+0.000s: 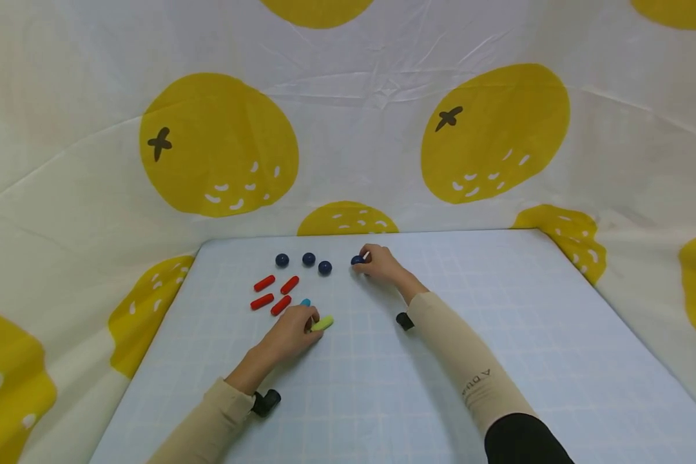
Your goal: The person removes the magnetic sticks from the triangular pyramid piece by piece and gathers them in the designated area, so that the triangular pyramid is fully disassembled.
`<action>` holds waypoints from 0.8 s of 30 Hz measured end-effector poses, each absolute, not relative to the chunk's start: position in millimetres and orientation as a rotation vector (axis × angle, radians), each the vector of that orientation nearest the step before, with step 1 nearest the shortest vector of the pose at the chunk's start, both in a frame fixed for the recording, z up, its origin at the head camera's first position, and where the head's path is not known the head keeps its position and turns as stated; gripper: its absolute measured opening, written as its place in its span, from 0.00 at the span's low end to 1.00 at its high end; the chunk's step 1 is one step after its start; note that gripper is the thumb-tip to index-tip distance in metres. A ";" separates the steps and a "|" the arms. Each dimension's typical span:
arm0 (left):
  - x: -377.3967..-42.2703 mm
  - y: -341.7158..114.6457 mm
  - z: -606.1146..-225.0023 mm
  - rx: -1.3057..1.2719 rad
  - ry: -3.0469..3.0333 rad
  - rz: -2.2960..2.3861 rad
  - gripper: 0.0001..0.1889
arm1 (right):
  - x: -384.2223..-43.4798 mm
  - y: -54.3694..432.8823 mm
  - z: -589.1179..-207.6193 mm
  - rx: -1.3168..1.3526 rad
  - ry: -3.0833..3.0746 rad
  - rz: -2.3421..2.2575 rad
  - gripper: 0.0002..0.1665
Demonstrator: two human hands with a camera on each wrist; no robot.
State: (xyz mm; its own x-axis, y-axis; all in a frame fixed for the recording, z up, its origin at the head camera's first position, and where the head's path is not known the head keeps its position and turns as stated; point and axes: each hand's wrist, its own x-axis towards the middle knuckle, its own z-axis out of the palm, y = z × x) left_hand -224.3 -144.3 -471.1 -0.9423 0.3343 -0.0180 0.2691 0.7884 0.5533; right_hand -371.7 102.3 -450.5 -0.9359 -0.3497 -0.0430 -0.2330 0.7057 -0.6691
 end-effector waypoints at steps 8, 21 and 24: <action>-222.8 -145.3 -469.8 0.464 2.857 0.851 0.10 | -385.1 81.8 -458.9 -0.354 2.830 -0.957 0.23; -220.4 -141.4 -467.3 0.460 2.868 0.817 0.11 | -382.1 84.6 -456.9 -0.303 2.844 -0.896 0.28; -216.7 -142.8 -457.9 0.436 2.895 0.736 0.16 | -381.4 97.0 -448.9 -0.324 2.836 -0.866 0.34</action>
State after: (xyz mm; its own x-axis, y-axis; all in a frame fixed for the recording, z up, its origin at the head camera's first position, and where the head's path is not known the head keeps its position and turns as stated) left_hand -216.7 -142.8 -457.9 -0.9509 0.3058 -0.0474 0.2460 0.8399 0.4837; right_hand -381.4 97.0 -448.9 -0.9640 -0.2509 -0.0876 -0.1592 0.8092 -0.5655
